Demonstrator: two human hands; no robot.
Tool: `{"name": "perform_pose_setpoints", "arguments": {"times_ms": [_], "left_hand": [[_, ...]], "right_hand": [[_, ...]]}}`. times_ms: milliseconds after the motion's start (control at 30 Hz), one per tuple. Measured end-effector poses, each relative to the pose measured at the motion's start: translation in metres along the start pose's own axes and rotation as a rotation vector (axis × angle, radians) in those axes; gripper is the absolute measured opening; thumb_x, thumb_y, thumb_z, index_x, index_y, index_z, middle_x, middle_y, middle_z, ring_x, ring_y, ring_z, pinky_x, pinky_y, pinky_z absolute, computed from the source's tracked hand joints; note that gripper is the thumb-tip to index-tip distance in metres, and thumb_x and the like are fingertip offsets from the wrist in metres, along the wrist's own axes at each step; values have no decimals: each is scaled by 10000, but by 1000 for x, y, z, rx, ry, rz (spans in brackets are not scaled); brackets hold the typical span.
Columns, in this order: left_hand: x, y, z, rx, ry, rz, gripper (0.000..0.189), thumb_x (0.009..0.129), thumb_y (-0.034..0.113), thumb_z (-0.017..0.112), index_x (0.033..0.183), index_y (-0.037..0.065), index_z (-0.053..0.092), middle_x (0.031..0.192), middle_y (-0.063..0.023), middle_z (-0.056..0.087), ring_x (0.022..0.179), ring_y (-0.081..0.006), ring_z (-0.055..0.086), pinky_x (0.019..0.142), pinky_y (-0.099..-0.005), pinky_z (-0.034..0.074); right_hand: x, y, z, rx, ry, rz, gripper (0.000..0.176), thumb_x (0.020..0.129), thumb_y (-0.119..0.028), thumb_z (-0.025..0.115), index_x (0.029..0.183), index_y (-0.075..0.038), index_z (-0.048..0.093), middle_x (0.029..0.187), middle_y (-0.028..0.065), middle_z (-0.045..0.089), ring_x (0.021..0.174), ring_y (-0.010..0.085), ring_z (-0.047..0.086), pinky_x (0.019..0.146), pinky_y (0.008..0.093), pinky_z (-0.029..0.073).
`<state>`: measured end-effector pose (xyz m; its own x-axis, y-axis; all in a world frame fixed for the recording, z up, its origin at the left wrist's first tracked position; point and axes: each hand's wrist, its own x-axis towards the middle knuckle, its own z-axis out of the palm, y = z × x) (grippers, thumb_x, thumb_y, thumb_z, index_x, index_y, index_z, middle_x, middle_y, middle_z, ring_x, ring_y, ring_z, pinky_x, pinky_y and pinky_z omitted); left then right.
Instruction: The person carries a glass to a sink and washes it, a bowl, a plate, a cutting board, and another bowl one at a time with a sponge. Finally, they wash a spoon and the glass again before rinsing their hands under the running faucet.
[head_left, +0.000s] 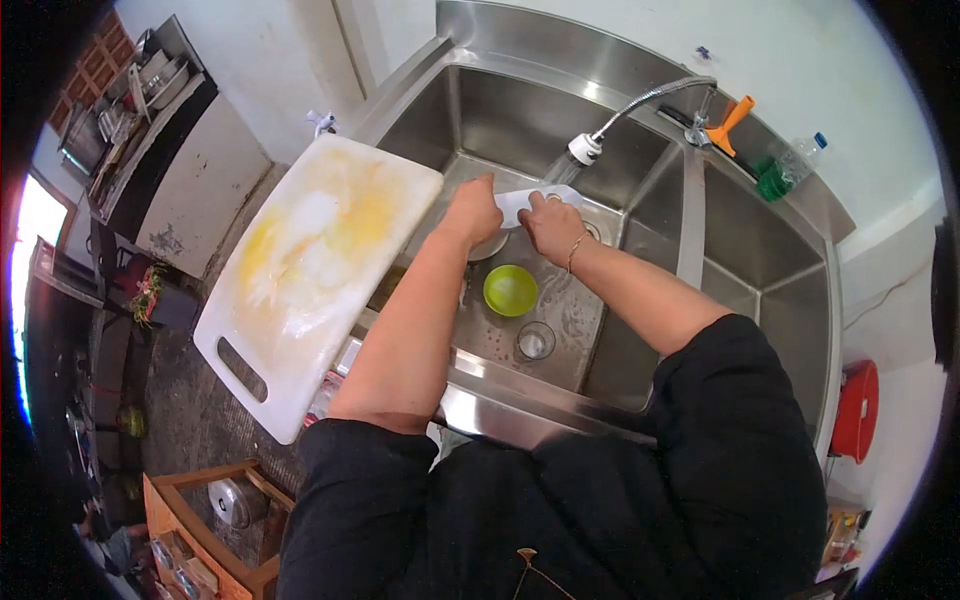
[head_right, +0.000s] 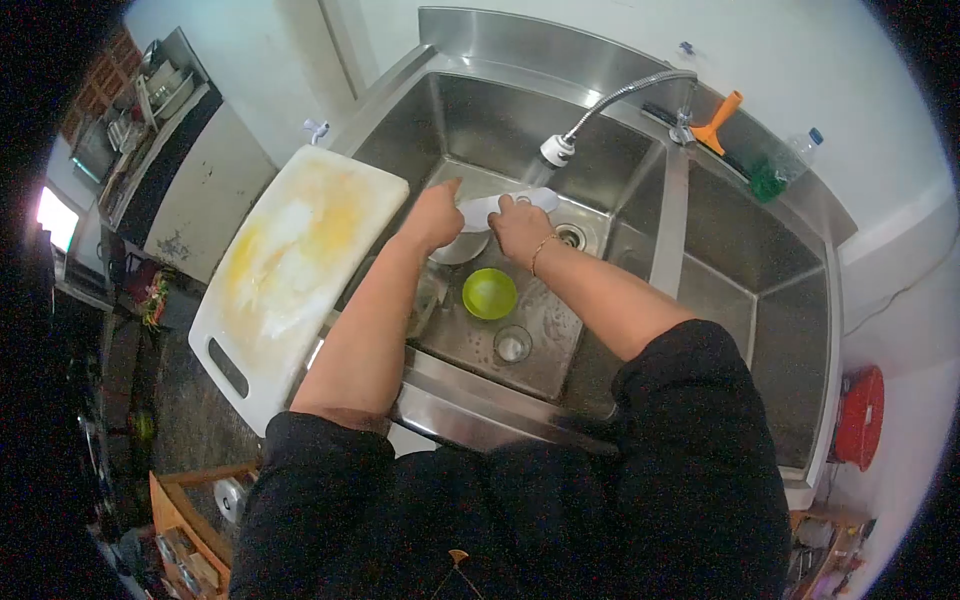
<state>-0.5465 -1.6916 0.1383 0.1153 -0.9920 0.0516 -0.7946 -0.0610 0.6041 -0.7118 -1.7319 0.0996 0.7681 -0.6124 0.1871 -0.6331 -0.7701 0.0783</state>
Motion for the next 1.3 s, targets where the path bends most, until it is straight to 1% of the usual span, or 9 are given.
{"name": "perform_pose_setpoints", "arguments": {"times_ms": [233, 333, 467, 633, 800, 967, 1100, 1167, 1300], "left_hand": [[7, -11, -4, -8, -51, -37, 313, 710, 41, 579, 1016, -28, 578, 994, -256, 602, 966, -378, 577, 848, -415, 462], [7, -1, -11, 30, -136, -21, 472, 708, 9, 519, 1177, -46, 515, 1047, -280, 577, 997, -380, 567, 851, -392, 454], [15, -5, 4, -14, -101, -37, 459, 724, 38, 548, 1176, -35, 520, 1039, -273, 584, 998, -374, 569, 850, -398, 454], [14, -6, 2, 15, -75, -28, 444, 714, 68, 583, 1143, -35, 539, 1028, -265, 590, 994, -369, 572, 861, -400, 453], [17, -10, 7, 89, -71, -3, 310, 715, 91, 609, 1005, -17, 582, 1037, -223, 593, 984, -362, 573, 843, -404, 475], [18, -9, 2, 90, -60, -9, 359, 700, 71, 604, 1042, -29, 561, 1043, -240, 590, 983, -369, 573, 853, -404, 468], [18, -13, 8, 31, -34, -33, 392, 685, 80, 614, 1048, -53, 548, 1024, -267, 590, 977, -382, 572, 858, -405, 460], [16, -10, 4, 39, -47, -40, 374, 690, 90, 622, 1027, -56, 550, 1013, -266, 595, 972, -385, 574, 849, -412, 463], [14, -5, 1, 36, -4, -60, 369, 699, 88, 623, 1024, -65, 540, 994, -260, 602, 957, -386, 581, 830, -419, 470]], "right_hand": [[9, -6, 29, -6, 0, 3, 136, 735, -130, 569, 848, -65, 609, 931, 132, 508, 828, 303, 561, 624, 388, 515], [18, -6, 35, -36, 9, -72, 164, 738, -109, 547, 889, -69, 597, 972, 133, 500, 821, 323, 553, 628, 375, 523], [38, -17, 52, -78, 75, -87, 253, 724, -81, 550, 972, -92, 602, 1056, 126, 527, 887, 321, 556, 684, 389, 523], [48, -34, 109, 537, 258, -23, 214, 766, -203, 507, 947, -164, 615, 949, 59, 602, 884, 248, 567, 691, 435, 439], [44, -38, 173, 7, 105, -213, 256, 797, -203, 499, 1032, -206, 601, 1036, 24, 622, 932, 206, 577, 715, 400, 421], [52, -38, 201, 258, 215, -181, 268, 805, -189, 498, 1057, -186, 590, 1039, 36, 620, 950, 208, 577, 738, 384, 424], [43, -35, 186, 141, 129, -122, 284, 806, -183, 493, 1075, -148, 579, 1029, 92, 615, 960, 244, 574, 756, 387, 436], [39, -44, 121, 393, 21, 14, 293, 800, -175, 493, 1077, -120, 572, 1021, 128, 611, 962, 272, 569, 760, 406, 443], [39, -43, 68, 380, 21, 173, 220, 773, -190, 503, 901, -82, 646, 939, 173, 623, 893, 337, 592, 729, 443, 465]]}}
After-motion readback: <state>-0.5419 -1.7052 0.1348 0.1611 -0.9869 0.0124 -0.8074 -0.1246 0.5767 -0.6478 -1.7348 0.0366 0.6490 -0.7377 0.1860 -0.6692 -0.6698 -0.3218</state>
